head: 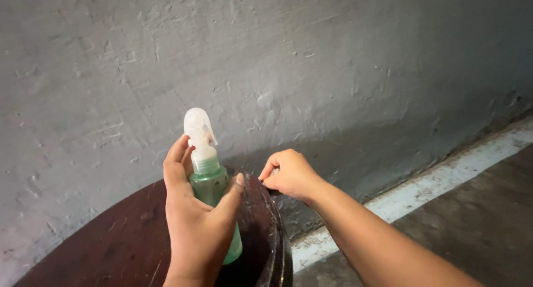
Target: The person sprays a dark wooden stool with liquid from a green bottle, wipes the surface with a small cloth, and then places a pink patterned cloth over the top of the stool.
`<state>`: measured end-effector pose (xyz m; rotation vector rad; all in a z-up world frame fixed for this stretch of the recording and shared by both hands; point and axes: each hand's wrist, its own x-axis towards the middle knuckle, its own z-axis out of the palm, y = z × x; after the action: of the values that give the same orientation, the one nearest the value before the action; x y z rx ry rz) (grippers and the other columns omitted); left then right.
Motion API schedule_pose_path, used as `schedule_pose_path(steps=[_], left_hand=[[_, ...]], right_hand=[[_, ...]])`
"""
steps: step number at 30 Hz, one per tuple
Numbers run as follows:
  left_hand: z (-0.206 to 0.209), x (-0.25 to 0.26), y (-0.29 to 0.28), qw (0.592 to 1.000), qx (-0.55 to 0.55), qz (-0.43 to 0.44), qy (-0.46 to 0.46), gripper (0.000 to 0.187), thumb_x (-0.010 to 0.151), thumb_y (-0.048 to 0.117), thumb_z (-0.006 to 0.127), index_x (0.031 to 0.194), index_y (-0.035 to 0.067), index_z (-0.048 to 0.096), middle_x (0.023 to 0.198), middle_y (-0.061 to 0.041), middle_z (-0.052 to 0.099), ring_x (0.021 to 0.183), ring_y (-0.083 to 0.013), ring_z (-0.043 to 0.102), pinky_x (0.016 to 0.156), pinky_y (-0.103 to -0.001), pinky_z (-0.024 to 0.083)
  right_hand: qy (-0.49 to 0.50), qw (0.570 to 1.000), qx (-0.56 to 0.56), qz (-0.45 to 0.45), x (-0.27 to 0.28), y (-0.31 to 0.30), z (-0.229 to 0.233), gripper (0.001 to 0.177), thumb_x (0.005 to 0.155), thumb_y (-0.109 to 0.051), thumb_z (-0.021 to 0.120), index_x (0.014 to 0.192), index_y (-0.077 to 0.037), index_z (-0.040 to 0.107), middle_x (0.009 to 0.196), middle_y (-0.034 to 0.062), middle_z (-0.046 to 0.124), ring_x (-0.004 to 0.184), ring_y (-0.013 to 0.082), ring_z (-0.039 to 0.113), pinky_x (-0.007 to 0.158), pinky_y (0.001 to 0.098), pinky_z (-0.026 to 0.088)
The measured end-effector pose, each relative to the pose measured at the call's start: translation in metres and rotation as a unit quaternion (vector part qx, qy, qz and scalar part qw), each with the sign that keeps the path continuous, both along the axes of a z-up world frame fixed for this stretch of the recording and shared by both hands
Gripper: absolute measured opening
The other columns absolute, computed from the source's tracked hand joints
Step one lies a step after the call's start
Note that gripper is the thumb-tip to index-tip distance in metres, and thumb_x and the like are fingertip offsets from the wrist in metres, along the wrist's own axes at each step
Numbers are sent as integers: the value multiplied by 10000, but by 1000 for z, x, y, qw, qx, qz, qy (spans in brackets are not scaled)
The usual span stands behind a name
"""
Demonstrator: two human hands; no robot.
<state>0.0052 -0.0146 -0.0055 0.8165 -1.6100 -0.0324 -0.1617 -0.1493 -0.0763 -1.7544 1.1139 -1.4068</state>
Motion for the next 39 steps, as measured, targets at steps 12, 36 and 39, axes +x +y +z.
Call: schedule_pose_path(steps=[12,36,39], left_hand=[[13,-15,10,993,98,-16,-58,758,751,103,726,1464,107,469,1132,-98,714,993,-211,690,893,-363,541],[96,-67,-33,657,653,89,-366,478,824,256,770,1252,70,669,789,-167,710,649,-243,683,544,-391,555],[101,-69,-38,642,642,93,-408,461,834,341,768,1165,27,702,803,-190,730,630,-276,665,537,-387,542]], right_hand=[[-256,962,96,0,-8,65,-51,156,772,-43,793,915,19,779,742,41,720,595,83,591,533,239,470],[-427,890,96,125,-10,75,-59,372,917,-117,631,1252,25,708,1060,87,780,941,122,700,851,267,550],[-415,896,102,120,-7,72,-63,404,921,-91,604,1304,20,668,1138,89,781,1019,118,708,908,262,540]])
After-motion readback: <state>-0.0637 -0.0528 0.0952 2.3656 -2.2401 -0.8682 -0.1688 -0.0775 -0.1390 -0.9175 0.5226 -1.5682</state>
